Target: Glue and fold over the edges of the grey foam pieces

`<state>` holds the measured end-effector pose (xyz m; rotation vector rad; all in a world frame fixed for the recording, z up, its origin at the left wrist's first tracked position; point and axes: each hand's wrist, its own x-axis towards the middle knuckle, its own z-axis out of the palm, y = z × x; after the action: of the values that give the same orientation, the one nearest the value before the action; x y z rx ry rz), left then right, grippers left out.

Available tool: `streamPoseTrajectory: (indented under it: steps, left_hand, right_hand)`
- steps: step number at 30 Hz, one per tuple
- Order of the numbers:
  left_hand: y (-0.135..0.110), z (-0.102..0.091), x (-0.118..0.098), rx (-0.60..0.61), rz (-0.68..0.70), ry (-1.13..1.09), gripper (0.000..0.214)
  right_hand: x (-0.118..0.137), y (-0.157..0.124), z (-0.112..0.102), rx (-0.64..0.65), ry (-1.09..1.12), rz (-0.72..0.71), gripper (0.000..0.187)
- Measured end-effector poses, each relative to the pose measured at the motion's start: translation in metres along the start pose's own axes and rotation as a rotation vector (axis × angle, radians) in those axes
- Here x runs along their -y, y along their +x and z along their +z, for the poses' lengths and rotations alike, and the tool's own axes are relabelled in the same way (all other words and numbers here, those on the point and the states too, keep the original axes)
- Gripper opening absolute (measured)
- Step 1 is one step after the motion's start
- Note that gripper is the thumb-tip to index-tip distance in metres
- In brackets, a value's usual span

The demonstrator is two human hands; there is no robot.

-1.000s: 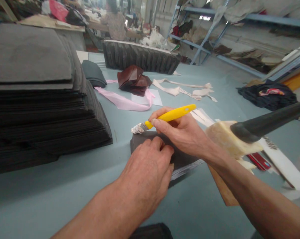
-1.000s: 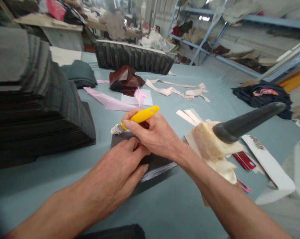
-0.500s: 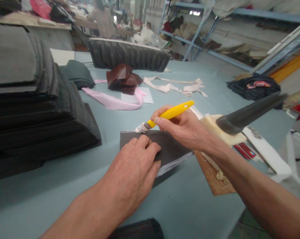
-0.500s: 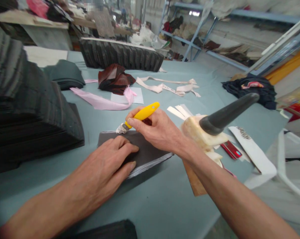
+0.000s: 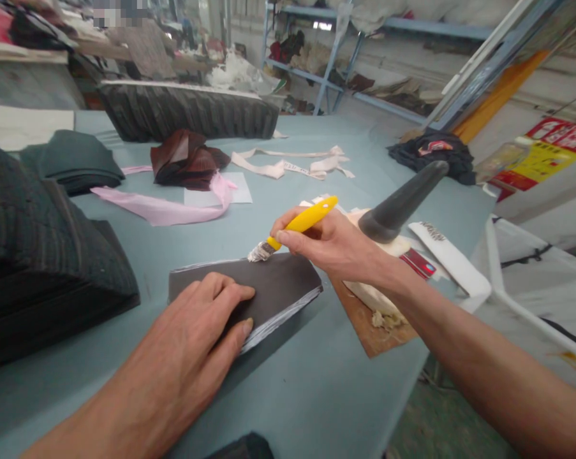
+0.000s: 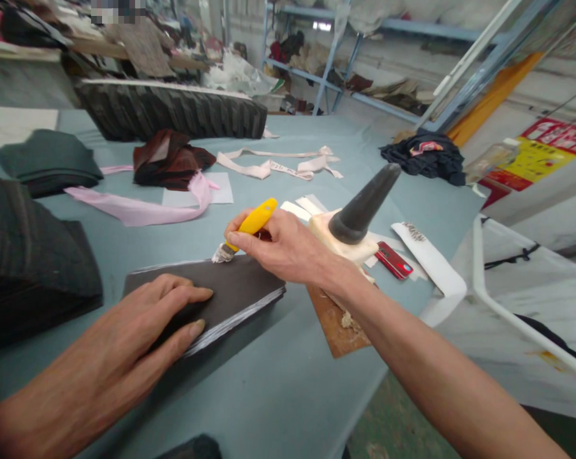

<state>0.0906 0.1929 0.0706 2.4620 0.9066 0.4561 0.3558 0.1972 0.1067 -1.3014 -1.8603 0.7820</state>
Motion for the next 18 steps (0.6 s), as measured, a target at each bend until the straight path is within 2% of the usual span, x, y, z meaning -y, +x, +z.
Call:
streamPoseTrajectory:
  steps: [8,18]
  left_hand:
    - [-0.002,0.000,0.006,0.011,0.044,0.036,0.038]
    - [0.003,0.004,0.005,-0.011,0.009,-0.026,0.038]
  right_hand:
    - [-0.002,-0.007,-0.033,0.090,-0.072,0.012,0.024]
    - [0.014,-0.019,-0.056,0.098,-0.259,0.097,0.022]
